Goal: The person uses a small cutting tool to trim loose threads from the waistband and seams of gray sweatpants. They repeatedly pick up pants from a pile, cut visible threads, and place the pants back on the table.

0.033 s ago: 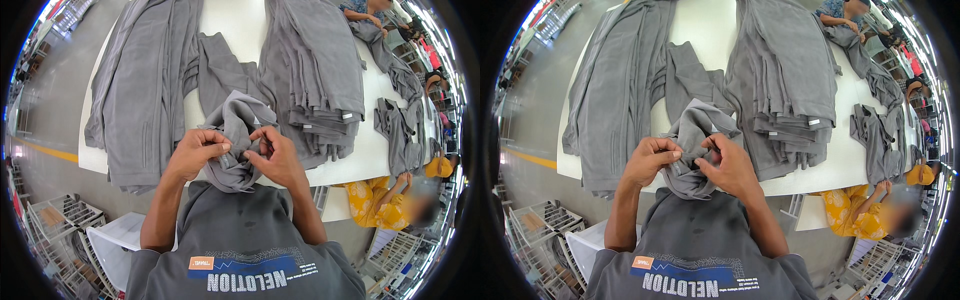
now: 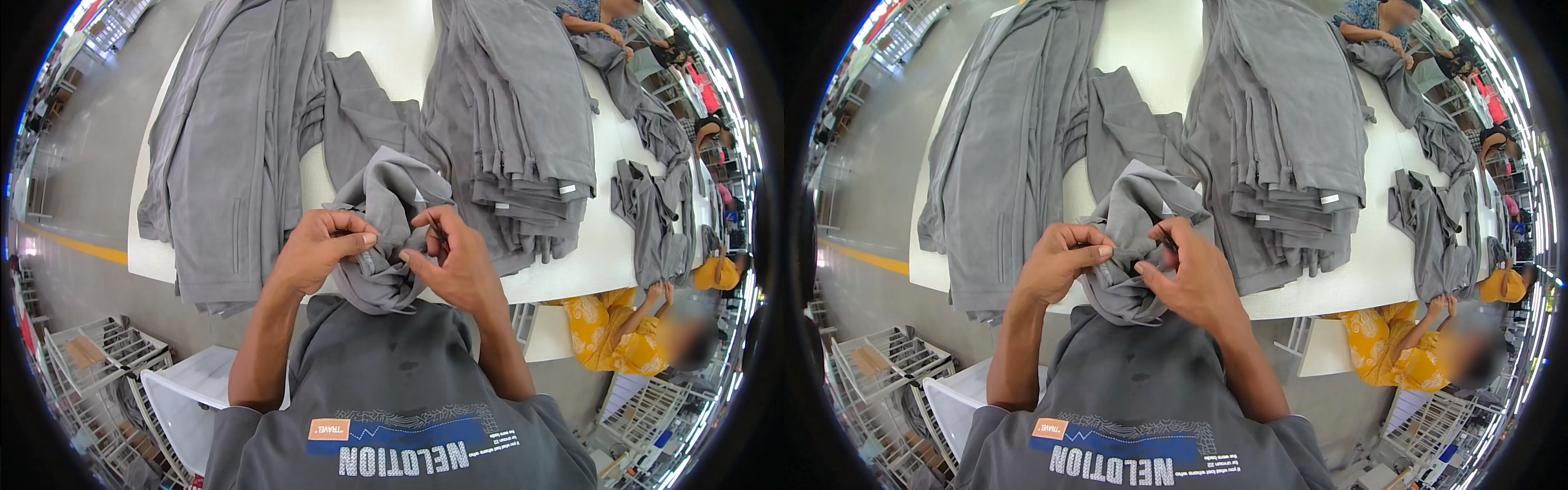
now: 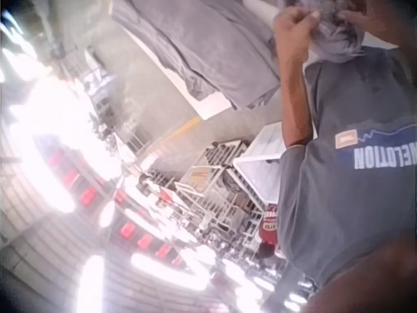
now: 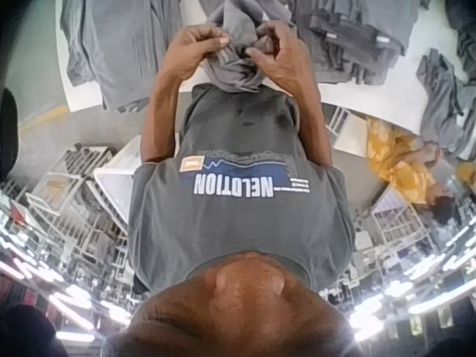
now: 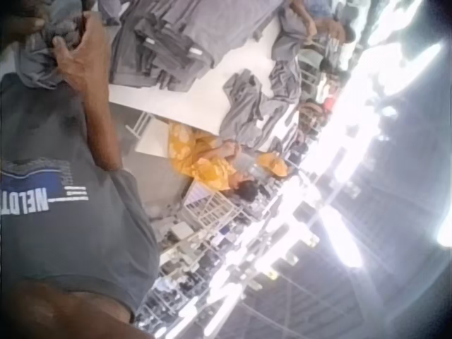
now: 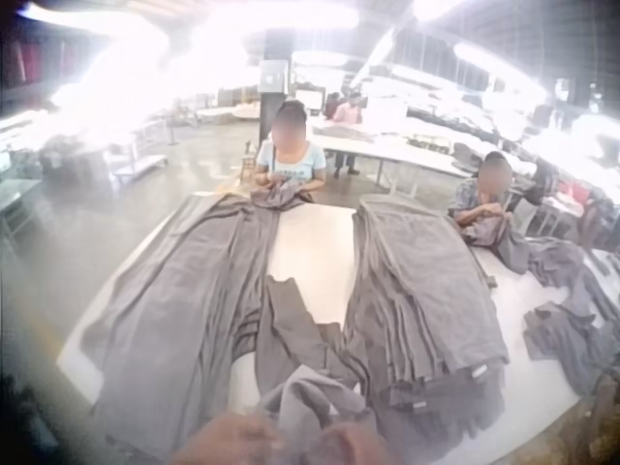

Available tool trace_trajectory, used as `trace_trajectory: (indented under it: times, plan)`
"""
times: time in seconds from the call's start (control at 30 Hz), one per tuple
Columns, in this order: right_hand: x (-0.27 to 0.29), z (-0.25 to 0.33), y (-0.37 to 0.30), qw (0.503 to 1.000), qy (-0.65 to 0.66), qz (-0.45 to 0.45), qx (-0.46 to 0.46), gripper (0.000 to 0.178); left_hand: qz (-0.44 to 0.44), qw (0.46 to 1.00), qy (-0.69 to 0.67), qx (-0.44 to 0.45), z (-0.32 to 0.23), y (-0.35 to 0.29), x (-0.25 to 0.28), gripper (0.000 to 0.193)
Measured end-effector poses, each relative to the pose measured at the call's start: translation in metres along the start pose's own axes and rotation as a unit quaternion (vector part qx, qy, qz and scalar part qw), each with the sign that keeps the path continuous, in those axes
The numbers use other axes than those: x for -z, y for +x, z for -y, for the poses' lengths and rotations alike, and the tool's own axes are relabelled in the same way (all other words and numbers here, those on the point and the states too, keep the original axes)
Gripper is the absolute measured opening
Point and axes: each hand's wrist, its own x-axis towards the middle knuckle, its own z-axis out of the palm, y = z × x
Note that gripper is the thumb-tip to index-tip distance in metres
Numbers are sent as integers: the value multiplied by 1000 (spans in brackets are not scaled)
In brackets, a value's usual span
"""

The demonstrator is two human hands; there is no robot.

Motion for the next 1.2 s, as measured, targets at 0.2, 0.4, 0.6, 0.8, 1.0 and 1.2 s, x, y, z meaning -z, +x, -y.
trace_trajectory:
  times: [0.2,0.4,0.6,0.8,1.0,1.2]
  plan:
    - [-11,4,-19,999,24,14,27,41,9,999,-29,11,-2,1,-6,15]
    - [-16,-3,-19,998,7,-34,47,30,26,998,-61,22,2,3,-5,13]
    - [-19,-3,-20,995,2,-80,66,28,45,997,-61,13,1,3,-5,13]
    - [-21,-7,-20,993,4,-99,63,28,50,997,-66,4,2,5,-6,16]
    - [-21,-7,-20,992,1,-104,72,29,53,997,-59,-4,1,5,-6,16]
    - [-21,-7,-18,992,3,-104,75,29,53,997,-58,0,2,5,-6,16]
